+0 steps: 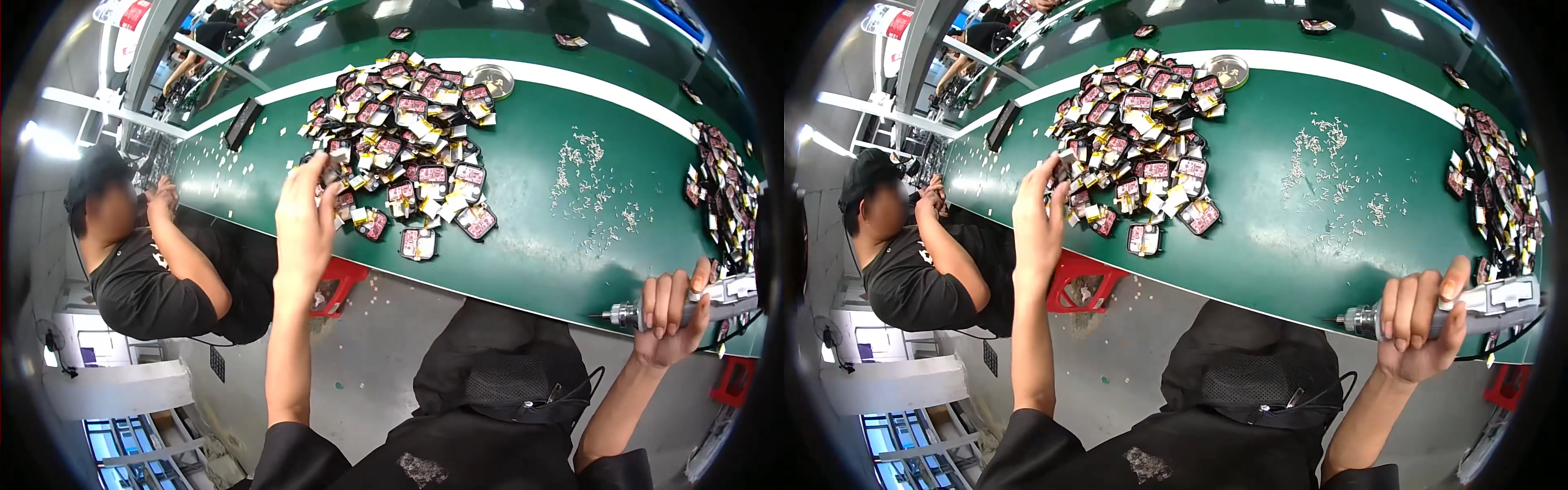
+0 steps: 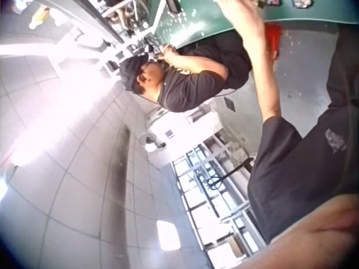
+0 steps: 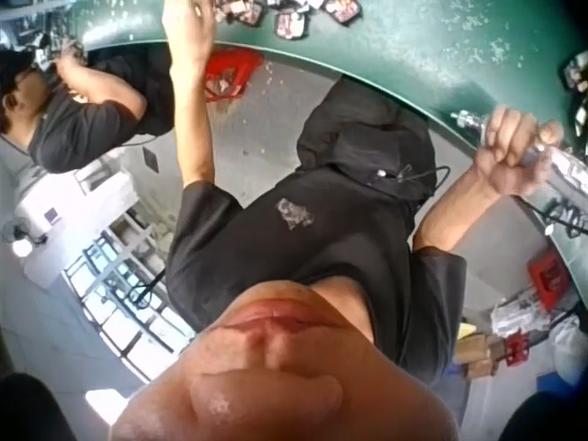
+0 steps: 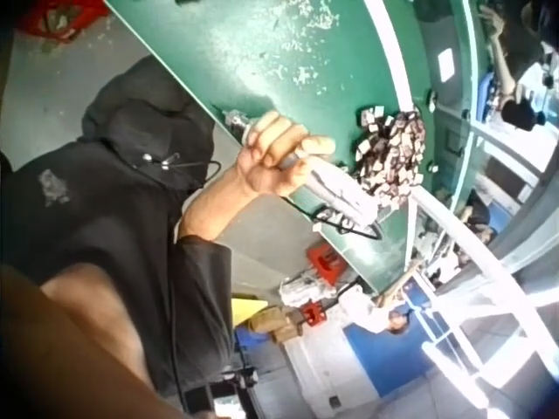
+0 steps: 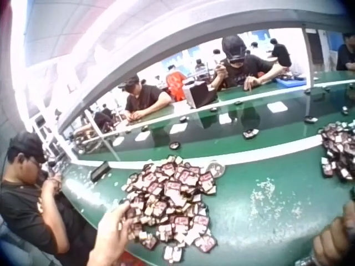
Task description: Assembling small electronic components using an electric screwdriver on a factory production line.
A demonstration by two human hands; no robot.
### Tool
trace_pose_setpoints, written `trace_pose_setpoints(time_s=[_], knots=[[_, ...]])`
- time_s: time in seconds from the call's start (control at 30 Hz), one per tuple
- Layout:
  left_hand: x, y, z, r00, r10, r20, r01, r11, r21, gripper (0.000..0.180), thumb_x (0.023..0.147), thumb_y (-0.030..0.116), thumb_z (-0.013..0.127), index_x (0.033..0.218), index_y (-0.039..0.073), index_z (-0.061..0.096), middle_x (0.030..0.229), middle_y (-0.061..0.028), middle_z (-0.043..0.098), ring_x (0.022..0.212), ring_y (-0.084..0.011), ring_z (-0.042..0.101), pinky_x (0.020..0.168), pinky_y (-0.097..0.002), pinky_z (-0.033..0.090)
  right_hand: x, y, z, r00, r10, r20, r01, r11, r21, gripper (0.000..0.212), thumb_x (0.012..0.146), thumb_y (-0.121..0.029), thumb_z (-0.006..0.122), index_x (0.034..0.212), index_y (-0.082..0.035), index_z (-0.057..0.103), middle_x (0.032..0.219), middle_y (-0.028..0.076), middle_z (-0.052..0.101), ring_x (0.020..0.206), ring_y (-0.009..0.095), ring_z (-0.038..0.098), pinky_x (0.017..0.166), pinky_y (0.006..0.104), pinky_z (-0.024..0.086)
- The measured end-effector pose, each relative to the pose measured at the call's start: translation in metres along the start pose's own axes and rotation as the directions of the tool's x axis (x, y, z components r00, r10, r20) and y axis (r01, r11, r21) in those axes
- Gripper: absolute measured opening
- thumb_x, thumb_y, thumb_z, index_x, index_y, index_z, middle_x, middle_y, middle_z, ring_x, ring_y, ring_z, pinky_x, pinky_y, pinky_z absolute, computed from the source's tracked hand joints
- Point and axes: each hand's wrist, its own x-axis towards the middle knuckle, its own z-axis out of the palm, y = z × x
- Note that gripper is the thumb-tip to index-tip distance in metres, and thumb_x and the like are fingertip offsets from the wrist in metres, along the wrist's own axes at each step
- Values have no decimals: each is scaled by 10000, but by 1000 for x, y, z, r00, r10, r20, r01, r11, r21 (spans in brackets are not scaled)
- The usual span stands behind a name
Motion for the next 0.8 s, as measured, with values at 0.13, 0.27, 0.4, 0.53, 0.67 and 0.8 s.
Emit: trace_pose_setpoints(time_s=[0.13,0.27,0.4,0.53,0.67,0.8], knots=[[14,-21,9,976,216,-4,-213,965,155,326,874,21,523,1197,-15,513,1207,-191,543,1125,-341,508,950,-409,399,-8,9,3,999,32,-26,-32,999,9,160,931,-223,486,930,-72,437,484,-42,343,382,68,319,438,233,328],[15,58,20,952,307,-1,-307,950,-50,330,794,-59,584,1118,1,587,1166,-141,585,1082,-309,547,937,-392,421,-15,19,-6,973,129,-190,-112,989,94,144,930,-209,459,913,-67,456,479,-32,327,386,80,328,454,253,345],[25,121,65,878,476,47,-436,836,-333,250,732,-46,645,977,-15,601,972,-116,594,907,-283,571,776,-371,471,-14,17,-8,974,122,-190,-97,986,134,136,929,-201,454,899,-68,460,480,-28,333,390,83,329,458,256,346],[33,149,94,847,528,62,-474,802,-363,190,737,-9,655,919,-19,601,922,-98,567,847,-269,562,696,-362,471,-14,14,-12,973,157,-170,-128,977,170,143,930,-203,454,886,-68,464,473,-23,337,389,90,337,468,266,357],[38,154,100,800,592,97,-557,793,-249,166,740,-7,650,895,-14,592,874,-83,554,792,-250,560,647,-358,472,-14,13,-19,983,155,-95,-133,970,205,143,932,-201,446,887,-66,459,474,-21,344,390,93,349,472,269,366],[42,155,102,741,661,121,-644,750,-150,123,751,-13,641,849,-2,567,850,-89,550,777,-253,561,651,-362,467,-15,13,-21,982,165,-95,-138,960,245,141,933,-195,435,883,-64,452,474,-19,347,390,95,356,471,275,373]])
